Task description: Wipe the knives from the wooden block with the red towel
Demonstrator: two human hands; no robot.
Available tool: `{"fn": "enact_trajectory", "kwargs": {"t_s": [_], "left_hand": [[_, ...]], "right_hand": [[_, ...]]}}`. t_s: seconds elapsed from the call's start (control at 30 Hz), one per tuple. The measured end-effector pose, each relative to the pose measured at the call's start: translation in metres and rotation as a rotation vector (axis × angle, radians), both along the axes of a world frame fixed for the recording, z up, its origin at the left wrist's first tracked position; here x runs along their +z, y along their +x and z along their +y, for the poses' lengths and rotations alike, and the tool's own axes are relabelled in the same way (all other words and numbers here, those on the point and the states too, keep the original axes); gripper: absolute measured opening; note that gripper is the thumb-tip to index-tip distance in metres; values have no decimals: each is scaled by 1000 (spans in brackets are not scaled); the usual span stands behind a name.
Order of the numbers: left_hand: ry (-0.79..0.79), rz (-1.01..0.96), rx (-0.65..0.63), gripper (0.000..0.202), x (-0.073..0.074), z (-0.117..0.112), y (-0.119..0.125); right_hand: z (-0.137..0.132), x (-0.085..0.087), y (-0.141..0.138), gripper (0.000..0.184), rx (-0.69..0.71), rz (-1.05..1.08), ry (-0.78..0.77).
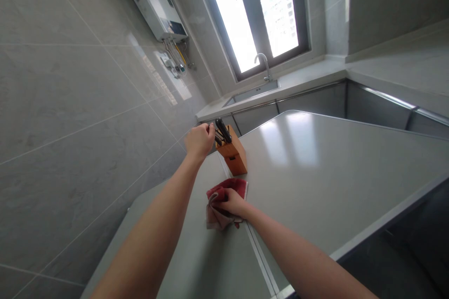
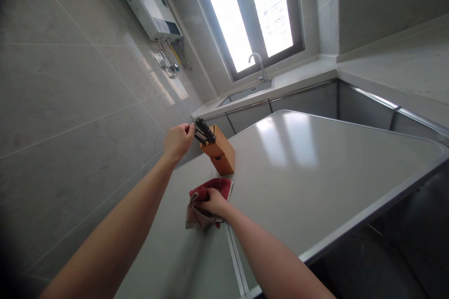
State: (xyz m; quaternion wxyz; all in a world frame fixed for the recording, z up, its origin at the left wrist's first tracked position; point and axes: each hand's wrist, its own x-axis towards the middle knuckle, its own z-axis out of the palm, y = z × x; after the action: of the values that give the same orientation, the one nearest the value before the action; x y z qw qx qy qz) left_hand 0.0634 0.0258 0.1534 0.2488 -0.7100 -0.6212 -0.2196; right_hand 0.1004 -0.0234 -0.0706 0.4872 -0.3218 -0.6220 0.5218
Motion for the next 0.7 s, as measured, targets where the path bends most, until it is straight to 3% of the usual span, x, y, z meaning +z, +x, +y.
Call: {"fn": "enact_trajectory", "kwargs": {"t_s": [0.33, 0.7], "left_hand": [[1, 47, 41, 52, -3, -6, 3], [-91, -63, -12, 53, -5, -2, 1]], "right_hand": [[2, -3, -3, 31, 8, 25, 18], [0, -1, -4, 30, -4, 39, -6]]}}
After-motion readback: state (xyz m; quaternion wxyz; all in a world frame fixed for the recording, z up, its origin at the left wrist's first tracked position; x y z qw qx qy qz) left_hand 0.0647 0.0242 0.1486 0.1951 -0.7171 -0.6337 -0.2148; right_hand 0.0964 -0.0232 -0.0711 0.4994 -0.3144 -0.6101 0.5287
